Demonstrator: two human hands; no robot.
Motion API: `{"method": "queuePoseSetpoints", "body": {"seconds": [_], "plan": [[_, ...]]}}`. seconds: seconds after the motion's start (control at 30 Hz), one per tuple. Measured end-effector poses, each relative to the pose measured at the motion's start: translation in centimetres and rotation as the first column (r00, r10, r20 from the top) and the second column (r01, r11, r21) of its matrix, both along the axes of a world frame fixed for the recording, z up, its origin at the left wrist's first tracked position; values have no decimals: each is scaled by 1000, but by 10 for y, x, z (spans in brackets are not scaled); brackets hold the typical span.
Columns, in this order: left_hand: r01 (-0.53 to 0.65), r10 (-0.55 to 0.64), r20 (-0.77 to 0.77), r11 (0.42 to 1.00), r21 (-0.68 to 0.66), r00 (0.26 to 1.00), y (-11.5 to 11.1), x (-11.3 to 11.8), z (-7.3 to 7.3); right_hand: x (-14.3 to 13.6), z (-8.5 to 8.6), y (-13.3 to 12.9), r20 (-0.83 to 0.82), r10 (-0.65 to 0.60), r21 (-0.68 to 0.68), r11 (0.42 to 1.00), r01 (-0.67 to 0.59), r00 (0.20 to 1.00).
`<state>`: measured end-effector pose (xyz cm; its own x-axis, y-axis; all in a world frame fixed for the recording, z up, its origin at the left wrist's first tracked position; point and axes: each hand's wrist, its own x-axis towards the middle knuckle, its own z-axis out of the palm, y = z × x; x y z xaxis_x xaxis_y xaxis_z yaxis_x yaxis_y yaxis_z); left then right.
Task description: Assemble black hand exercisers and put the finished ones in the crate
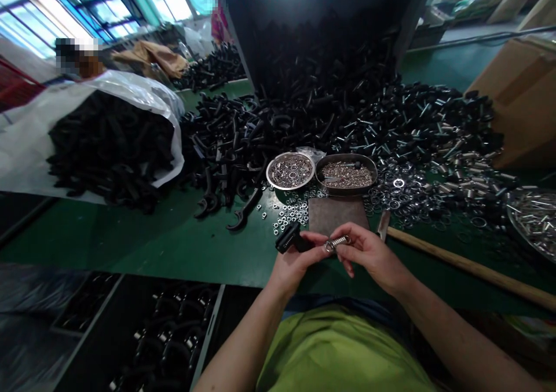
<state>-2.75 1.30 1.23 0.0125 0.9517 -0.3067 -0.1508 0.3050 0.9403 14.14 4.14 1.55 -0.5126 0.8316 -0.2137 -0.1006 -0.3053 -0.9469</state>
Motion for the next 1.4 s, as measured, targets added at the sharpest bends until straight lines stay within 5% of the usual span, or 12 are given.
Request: {"method": "queuePoseSetpoints", "body": {"seconds": [0.13, 0.27, 0.4, 0.53, 0.7, 0.97, 1.1, 1.2, 1.27, 1.4], "plan": [[53, -46, -99, 997, 64, 994, 0, -3, 0, 0, -3, 3, -17, -23, -39, 999, 23, 1000], [72, -34, -223, 983, 169, 974, -1, 0, -1, 5, -1, 8, 165, -119, 191, 978, 87, 979], [11, -10, 13, 1000, -15, 1000, -2, 10, -9, 12, 7, 14, 344, -213, 373, 925, 75, 915], [19, 31, 251, 981, -194, 967, -3, 23, -24, 14, 20, 12, 346, -237, 422, 904, 75, 908], [20, 20, 225, 984, -174, 974, -2, 37, -32, 8, 30, 4, 342, -240, 465, 883, 58, 908], [69, -49, 149, 989, -130, 988, -3, 38, -24, 1, 20, 2, 481, -304, 626, 776, -79, 823], [89, -86, -115, 996, 18, 990, -7, 37, -19, 4, 13, 9, 479, -303, 556, 831, -18, 824], [195, -196, -5, 979, -52, 981, -9, 35, -16, 18, 2, 25, 467, -161, 451, 889, -77, 870], [305, -248, 270, 933, -193, 930, -9, 32, -14, 35, -5, 43, 569, -180, 461, 878, -129, 802], [316, -131, 510, 902, -294, 850, -6, 24, -16, 77, -13, 86, 702, -584, 654, 756, -42, 408]]}}
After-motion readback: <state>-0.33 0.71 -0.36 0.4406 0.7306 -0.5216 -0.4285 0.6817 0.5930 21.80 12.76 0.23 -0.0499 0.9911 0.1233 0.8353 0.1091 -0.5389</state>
